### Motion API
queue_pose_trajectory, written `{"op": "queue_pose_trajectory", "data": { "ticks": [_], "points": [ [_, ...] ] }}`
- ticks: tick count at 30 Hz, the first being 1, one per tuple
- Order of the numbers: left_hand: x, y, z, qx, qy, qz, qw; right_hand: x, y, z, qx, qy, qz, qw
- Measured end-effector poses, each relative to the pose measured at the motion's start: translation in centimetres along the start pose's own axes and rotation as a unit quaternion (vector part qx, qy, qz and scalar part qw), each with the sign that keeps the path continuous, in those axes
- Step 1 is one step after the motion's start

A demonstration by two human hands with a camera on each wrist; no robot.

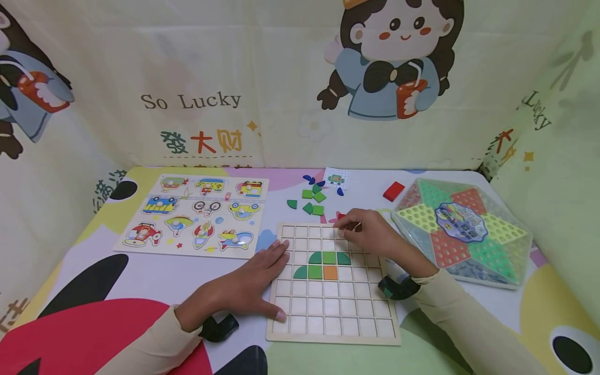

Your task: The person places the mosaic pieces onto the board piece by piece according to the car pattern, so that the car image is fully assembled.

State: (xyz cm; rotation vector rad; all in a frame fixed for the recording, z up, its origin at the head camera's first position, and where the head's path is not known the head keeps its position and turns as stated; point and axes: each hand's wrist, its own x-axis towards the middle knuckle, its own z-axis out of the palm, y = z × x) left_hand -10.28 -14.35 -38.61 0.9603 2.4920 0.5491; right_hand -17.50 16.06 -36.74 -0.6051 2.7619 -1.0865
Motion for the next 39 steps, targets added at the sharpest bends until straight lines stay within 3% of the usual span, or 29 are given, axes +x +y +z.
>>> {"op": "queue_pose_trajectory", "data": {
  "ticks": [9, 17, 27, 34, 39],
  "points": [
    [0.0, 0.0, 0.0, -0.002, 0.001, -0.001, 1.0000, 1.1, 1.1, -0.6, 0.007, 0.036, 0.019, 0.9992],
    [0.0, 0.1, -0.1, -0.001, -0.001, -0.004, 1.0000, 2.1, 2.3, -0.7, 0.006, 0.048, 0.077, 0.9958],
    [0.0, 0.2, -0.2, 0.000, -0.001, -0.003, 1.0000, 3.4, 2.4, -0.4, 0.009, 0.044, 0.102, 0.9938],
    [-0.1, 0.2, -0.1, -0.011, -0.004, -0.007, 0.9999, 3.5, 2.4, 0.3, 0.021, 0.009, 0.125, 0.9919],
    [-0.1, 0.1, 0.0, -0.009, -0.002, -0.009, 0.9999, 3.8, 2.3, 0.4, 0.005, 0.000, 0.116, 0.9932]
  ]
}}
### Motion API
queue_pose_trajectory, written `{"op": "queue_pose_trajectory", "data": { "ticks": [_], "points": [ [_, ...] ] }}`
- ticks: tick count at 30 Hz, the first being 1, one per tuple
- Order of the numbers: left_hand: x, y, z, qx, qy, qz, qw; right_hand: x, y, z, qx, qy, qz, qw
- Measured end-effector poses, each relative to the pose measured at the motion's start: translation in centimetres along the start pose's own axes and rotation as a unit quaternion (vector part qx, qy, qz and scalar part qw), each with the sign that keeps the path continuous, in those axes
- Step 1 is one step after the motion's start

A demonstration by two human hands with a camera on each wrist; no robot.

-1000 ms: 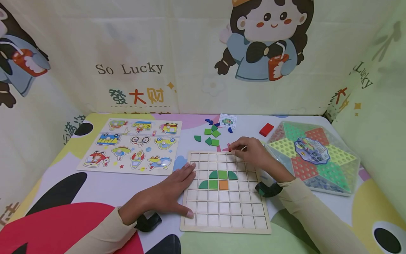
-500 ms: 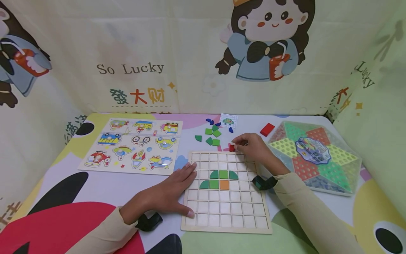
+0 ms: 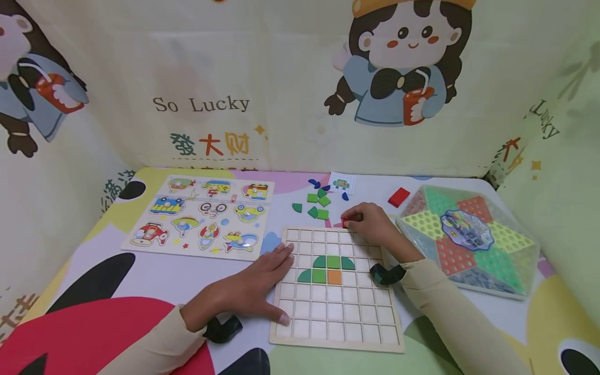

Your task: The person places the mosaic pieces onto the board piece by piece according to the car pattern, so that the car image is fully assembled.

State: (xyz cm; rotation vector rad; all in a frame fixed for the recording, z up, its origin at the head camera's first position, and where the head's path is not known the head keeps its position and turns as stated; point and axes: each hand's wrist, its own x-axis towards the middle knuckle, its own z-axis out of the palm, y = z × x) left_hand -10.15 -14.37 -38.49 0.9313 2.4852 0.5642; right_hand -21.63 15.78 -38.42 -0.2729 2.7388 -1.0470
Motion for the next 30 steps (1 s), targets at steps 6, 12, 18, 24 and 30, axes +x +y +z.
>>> {"op": "queue_pose_trajectory", "data": {
  "ticks": [6, 12, 18, 24, 30],
  "points": [
    [0.19, -0.01, 0.12, -0.001, -0.001, 0.000, 1.0000, 0.00, 0.10, -0.14, -0.011, -0.009, 0.002, 0.9999],
    [0.08, 0.03, 0.06, 0.001, -0.002, 0.002, 1.0000, -0.18, 0.00, 0.01, -0.007, 0.002, -0.004, 1.0000],
    [0.09, 0.10, -0.01, 0.002, -0.003, 0.005, 1.0000, -0.34, -0.02, 0.28, 0.007, 0.020, -0.030, 0.9993],
    [0.08, 0.13, -0.02, 0.002, -0.003, 0.004, 1.0000, -0.54, -0.28, 0.49, 0.031, 0.028, -0.039, 0.9984],
    [0.10, 0.07, 0.00, 0.003, -0.002, 0.006, 1.0000, -0.72, -0.39, 0.45, 0.045, 0.037, -0.047, 0.9972]
  ]
}}
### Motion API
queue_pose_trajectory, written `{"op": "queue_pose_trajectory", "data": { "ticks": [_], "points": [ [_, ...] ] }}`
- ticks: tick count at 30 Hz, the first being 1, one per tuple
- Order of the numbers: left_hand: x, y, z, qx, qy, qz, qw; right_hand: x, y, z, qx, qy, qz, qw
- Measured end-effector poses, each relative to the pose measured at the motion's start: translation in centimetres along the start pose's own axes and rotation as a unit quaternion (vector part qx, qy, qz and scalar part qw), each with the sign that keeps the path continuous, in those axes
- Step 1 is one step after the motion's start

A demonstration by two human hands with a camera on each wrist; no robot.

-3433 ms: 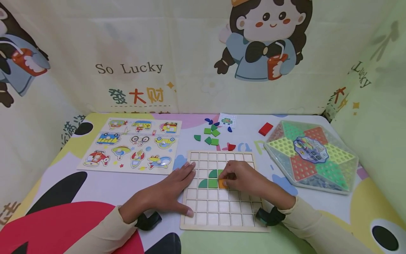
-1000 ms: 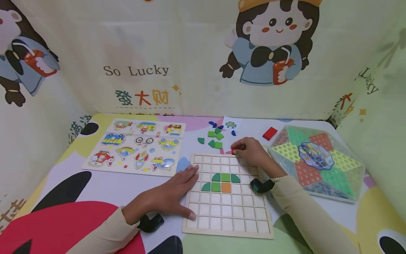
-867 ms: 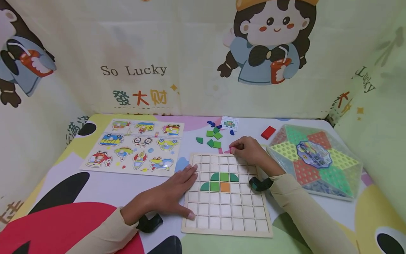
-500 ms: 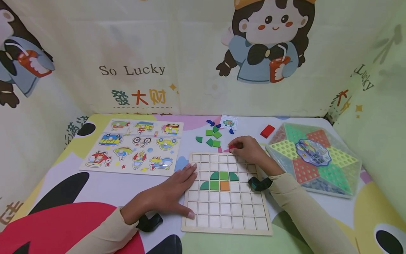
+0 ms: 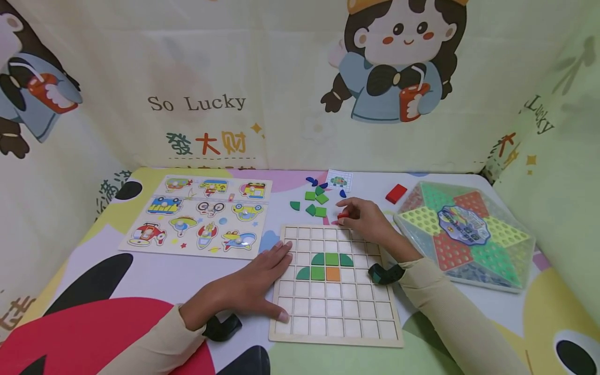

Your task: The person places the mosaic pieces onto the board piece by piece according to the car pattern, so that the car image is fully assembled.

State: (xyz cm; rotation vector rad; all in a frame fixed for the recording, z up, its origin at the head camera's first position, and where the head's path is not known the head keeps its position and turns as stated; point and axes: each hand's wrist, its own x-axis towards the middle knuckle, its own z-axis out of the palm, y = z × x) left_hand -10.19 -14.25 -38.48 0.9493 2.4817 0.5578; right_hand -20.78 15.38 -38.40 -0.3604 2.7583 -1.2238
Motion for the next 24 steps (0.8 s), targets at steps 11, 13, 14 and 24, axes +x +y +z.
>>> {"op": "queue_pose_trajectory", "data": {
  "ticks": [11, 13, 14, 24],
  "points": [
    [0.0, 0.1, -0.1, 0.003, 0.002, -0.001, 1.0000, -0.3, 0.1, -0.3, 0.017, 0.002, -0.004, 0.9998],
    [0.0, 0.1, -0.2, 0.005, 0.002, 0.000, 1.0000, -0.5, 0.1, -0.4, 0.011, 0.004, -0.016, 0.9998],
    [0.0, 0.0, -0.2, 0.006, 0.002, 0.001, 1.0000, -0.6, 0.2, -0.5, 0.006, 0.005, -0.021, 0.9998],
    [0.1, -0.1, 0.0, -0.002, 0.001, -0.002, 1.0000, -1.9, 0.3, -0.9, -0.008, -0.017, -0.003, 0.9998]
  ]
}}
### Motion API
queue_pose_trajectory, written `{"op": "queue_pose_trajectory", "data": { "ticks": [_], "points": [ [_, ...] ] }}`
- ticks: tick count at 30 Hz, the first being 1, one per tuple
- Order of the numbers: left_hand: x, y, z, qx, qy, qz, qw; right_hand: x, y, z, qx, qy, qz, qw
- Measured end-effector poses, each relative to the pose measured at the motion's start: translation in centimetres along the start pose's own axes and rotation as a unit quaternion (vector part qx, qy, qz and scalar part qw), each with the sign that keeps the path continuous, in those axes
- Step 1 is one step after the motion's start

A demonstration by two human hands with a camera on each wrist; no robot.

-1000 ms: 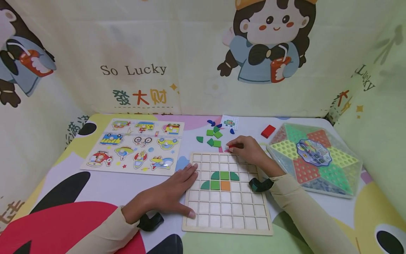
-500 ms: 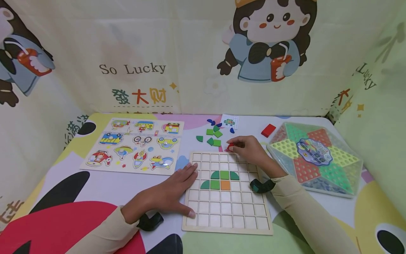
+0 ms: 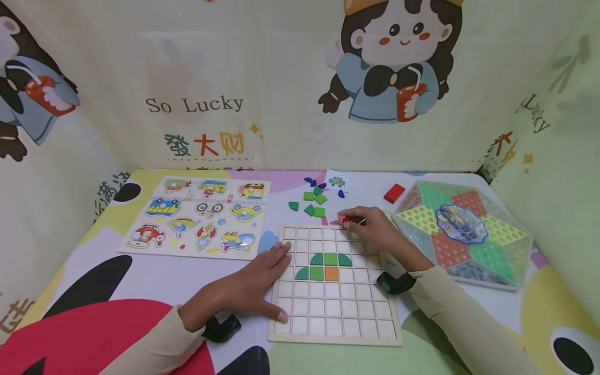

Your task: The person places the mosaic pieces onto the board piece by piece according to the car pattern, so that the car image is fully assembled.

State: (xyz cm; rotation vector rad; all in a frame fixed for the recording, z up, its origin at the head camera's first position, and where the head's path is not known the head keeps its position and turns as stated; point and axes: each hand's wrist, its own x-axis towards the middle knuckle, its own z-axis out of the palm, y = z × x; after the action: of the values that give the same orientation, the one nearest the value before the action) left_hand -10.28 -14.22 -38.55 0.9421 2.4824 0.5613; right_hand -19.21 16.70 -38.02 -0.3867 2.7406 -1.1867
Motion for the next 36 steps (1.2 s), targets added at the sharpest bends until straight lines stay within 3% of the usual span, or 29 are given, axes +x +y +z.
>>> {"op": "queue_pose_trajectory", "data": {
  "ticks": [5, 12, 22, 36],
  "points": [
    [0.1, -0.1, 0.2, 0.001, 0.002, -0.002, 1.0000, -1.1, -0.1, 0.3, 0.000, -0.007, 0.001, 1.0000],
    [0.1, -0.1, 0.1, 0.000, -0.002, -0.005, 1.0000, -2.6, -0.1, 0.8, 0.003, -0.012, -0.053, 0.9985],
    [-0.1, -0.3, 0.1, 0.003, -0.001, 0.001, 1.0000, -4.7, -0.5, 0.8, 0.054, -0.079, -0.111, 0.9892],
    [0.1, -0.1, 0.1, 0.000, -0.001, -0.001, 1.0000, -6.4, -1.1, 0.9, 0.061, -0.126, -0.093, 0.9859]
  ]
}}
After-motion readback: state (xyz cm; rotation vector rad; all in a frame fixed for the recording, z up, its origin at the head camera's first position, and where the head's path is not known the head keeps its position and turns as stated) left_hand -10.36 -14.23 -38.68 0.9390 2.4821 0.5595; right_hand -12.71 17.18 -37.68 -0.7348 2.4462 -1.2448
